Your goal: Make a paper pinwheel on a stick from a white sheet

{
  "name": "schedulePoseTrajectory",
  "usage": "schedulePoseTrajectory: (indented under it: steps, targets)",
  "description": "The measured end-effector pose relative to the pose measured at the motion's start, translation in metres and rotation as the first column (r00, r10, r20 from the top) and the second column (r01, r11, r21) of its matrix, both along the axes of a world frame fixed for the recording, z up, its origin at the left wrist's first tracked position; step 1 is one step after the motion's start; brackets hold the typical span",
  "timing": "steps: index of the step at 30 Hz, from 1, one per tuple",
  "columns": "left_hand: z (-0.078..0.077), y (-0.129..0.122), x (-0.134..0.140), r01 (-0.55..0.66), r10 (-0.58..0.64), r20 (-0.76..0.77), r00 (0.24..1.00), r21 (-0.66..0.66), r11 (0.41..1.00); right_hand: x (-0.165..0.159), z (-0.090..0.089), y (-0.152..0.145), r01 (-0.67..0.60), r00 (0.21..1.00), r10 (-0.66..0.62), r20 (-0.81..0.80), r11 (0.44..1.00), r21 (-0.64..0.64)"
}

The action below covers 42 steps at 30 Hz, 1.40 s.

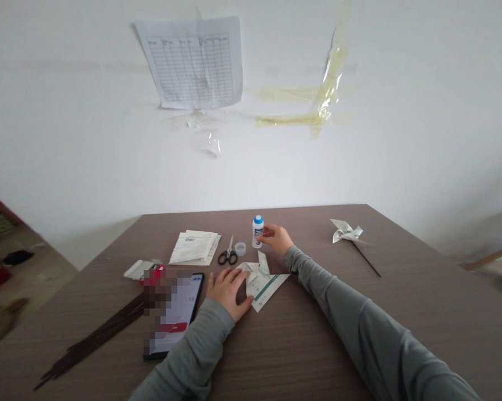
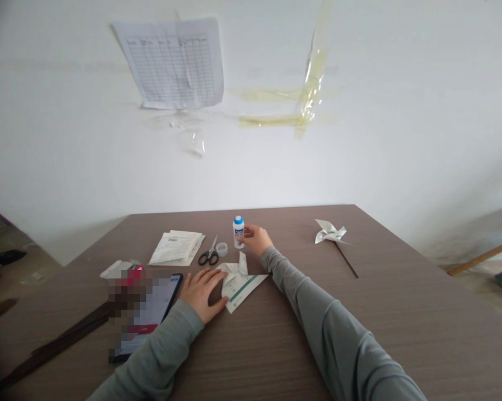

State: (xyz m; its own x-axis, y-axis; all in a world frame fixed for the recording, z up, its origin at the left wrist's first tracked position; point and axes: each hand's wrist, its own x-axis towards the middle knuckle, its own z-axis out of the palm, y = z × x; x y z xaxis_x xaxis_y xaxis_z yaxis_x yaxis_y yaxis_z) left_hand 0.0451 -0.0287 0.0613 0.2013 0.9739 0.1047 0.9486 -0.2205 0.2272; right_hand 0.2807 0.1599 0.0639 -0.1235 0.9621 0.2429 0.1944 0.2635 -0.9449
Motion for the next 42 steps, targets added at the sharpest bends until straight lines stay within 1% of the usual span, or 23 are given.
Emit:
schedulePoseTrajectory:
  steps: [4,8,15,20,22,26,30,31,32,33,35,37,39,41,42]
  targets:
    - [0.001,-0.001,-0.001,-0.001,0.001,0.003,1.000,-0.019,1.000,-0.014,-0.007,0.006,0.007,1.000,-0.007,0.009,1.000,-0.025]
    - [0.002,-0.001,-0.002,0.002,-0.002,0.009,1.000,-0.011,1.000,-0.018,-0.012,0.008,0.012,1.000,-0.011,0.027,0.999,-0.037]
    - [0.003,-0.001,0.001,-0.011,0.010,-0.010,1.000,-0.039,0.999,-0.014,-0.014,0.006,0.001,0.997,0.002,0.084,1.000,-0.028]
    - [-0.003,-0.001,-0.001,0.000,0.000,0.017,1.000,0.017,1.000,-0.007,-0.013,0.004,-0.011,0.991,0.011,0.131,1.000,-0.005]
    - [-0.005,-0.001,-0.002,-0.005,0.005,0.013,1.000,0.020,1.000,-0.003,-0.012,0.003,-0.003,0.989,0.001,0.150,1.000,0.009]
    - [-0.009,-0.002,0.002,-0.011,0.011,-0.002,1.000,0.019,1.000,0.013,-0.012,-0.010,0.020,0.983,-0.032,0.181,0.998,0.064]
    - [-0.015,-0.005,0.010,-0.010,0.009,0.006,1.000,0.049,0.999,0.035,-0.016,-0.037,0.015,0.977,-0.044,0.209,0.990,0.138]
    - [-0.016,-0.005,0.012,-0.011,0.010,0.008,1.000,0.061,0.998,0.042,-0.016,-0.045,-0.002,0.975,-0.037,0.220,0.985,0.172]
    - [-0.017,-0.006,0.014,-0.012,0.011,0.010,1.000,0.075,0.997,0.048,-0.017,-0.053,-0.056,0.965,-0.010,0.264,0.968,0.244]
    - [-0.018,-0.007,0.016,-0.013,0.012,0.012,1.000,0.088,0.996,0.054,-0.017,-0.062,-0.125,0.948,0.023,0.316,0.943,0.308]
    - [-0.019,-0.008,0.020,-0.017,0.015,0.017,1.000,0.110,0.994,0.065,-0.018,-0.078,-0.243,0.907,0.068,0.417,0.890,0.385]
    - [-0.019,-0.009,0.023,-0.021,0.019,0.021,1.000,0.121,0.992,0.073,-0.019,-0.094,-0.337,0.853,0.089,0.515,0.847,0.411]
    - [-0.018,-0.010,0.024,-0.020,0.017,0.022,1.000,0.122,0.992,0.077,-0.022,-0.108,-0.426,0.800,0.126,0.587,0.807,0.408]
    - [-0.018,-0.011,0.025,-0.013,0.011,0.016,1.000,0.129,0.992,0.078,-0.026,-0.120,-0.483,0.763,0.158,0.626,0.783,0.391]
    - [-0.018,-0.011,0.025,-0.009,0.008,0.011,1.000,0.136,0.991,0.078,-0.028,-0.126,-0.493,0.754,0.163,0.636,0.780,0.385]
